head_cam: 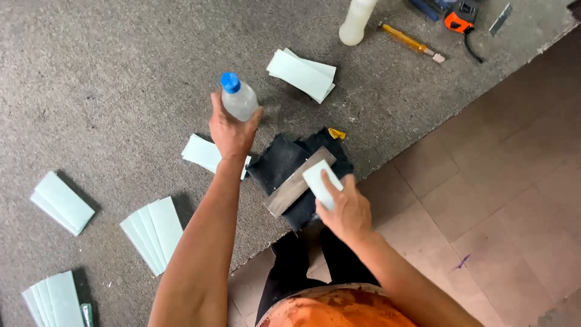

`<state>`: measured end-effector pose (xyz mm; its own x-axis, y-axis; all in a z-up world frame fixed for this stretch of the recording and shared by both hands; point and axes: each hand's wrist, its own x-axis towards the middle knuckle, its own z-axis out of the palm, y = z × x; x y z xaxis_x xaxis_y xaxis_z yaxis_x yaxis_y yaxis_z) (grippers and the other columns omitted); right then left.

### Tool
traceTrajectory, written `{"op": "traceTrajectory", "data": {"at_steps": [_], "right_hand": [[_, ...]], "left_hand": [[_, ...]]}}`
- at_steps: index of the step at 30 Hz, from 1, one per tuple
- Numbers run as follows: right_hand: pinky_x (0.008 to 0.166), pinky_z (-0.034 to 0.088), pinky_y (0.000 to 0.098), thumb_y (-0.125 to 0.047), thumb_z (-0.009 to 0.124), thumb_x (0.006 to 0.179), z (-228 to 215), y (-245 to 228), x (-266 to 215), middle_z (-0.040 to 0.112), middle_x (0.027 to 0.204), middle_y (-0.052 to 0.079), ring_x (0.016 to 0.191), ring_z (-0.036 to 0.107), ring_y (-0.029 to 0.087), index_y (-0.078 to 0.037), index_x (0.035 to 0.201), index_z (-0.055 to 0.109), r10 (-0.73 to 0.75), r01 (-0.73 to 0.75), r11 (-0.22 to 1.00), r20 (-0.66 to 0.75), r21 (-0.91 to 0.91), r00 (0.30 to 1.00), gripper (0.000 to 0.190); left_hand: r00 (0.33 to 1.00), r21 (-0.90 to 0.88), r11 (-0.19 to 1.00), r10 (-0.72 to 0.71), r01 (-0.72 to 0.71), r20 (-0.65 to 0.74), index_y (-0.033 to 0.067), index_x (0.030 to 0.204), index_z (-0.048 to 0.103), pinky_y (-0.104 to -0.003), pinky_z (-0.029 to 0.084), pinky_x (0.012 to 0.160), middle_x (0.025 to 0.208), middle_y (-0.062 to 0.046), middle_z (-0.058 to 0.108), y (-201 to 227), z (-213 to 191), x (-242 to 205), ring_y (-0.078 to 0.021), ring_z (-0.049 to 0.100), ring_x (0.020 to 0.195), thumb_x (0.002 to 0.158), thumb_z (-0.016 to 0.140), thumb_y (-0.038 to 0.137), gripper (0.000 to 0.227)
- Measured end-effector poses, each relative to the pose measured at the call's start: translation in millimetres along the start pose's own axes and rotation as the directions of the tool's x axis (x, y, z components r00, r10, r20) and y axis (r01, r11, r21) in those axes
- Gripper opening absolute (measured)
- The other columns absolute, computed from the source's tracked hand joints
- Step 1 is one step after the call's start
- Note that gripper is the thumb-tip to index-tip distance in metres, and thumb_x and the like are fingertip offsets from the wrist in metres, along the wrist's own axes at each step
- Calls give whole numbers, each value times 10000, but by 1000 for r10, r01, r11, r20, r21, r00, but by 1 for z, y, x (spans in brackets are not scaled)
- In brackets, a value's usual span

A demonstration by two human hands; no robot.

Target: Smoothing the edges of small rectangular glass pieces by wetting them and rubbing them against an abrasive block on a workbench.

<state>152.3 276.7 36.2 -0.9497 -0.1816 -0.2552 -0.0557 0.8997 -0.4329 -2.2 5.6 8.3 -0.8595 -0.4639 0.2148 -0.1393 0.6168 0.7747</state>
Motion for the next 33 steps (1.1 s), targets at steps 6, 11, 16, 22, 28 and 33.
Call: {"op": "traceTrajectory", "data": {"at_steps": [6,11,16,22,28,33], "right_hand": [[768,705,580,-480,817,851,32,29,3,627,1206,132,910,825,450,-317,1592,669,-120,120,988,1,-101,993,773],[748,752,484,-347,843,918,45,11,-14,587,1181,119,846,812,397,-245,1649,587,-53,53,999,9,9,999,781],[682,770,359,-423,890,888,49,26,1,555,1195,38,829,753,256,-340,1679,522,-130,134,991,136,-25,982,877],[772,730,451,-483,815,899,50,10,-6,538,1179,59,844,738,329,-392,1725,474,54,-49,994,41,-99,998,898],[764,648,514,-508,846,854,50,42,7,555,1133,72,902,739,367,-432,1654,595,110,-115,992,-74,-58,991,841],[818,707,578,-475,802,878,81,-7,-30,632,1248,140,955,814,484,-332,1625,637,-27,29,996,30,-80,999,779]], "left_hand": [[999,30,1000,-7,8,-38,211,1657,423,-696,508,1160,1592,-154,572,-25,-24,-25,-433,608,1447,870,930,637,1029],[974,178,980,-45,86,-221,170,1561,536,-636,450,1151,1547,-167,564,-49,-60,-139,-415,550,1462,1037,721,562,680],[976,373,923,-11,94,-219,179,1461,626,-579,418,1146,1600,-162,552,-85,-70,-200,-418,539,1459,1035,758,382,490],[988,420,896,-107,144,-112,166,1497,630,-585,302,1232,1651,-165,526,-91,-67,-203,-383,448,1570,1081,599,495,531],[988,470,870,-109,150,-113,174,1493,650,-581,304,1234,1656,-152,538,-92,-69,-212,-363,458,1571,1098,540,542,552],[987,490,857,-125,157,-98,206,1471,607,-520,276,1262,1610,-126,512,-92,-67,-204,-323,426,1591,1108,553,603,541]]}}
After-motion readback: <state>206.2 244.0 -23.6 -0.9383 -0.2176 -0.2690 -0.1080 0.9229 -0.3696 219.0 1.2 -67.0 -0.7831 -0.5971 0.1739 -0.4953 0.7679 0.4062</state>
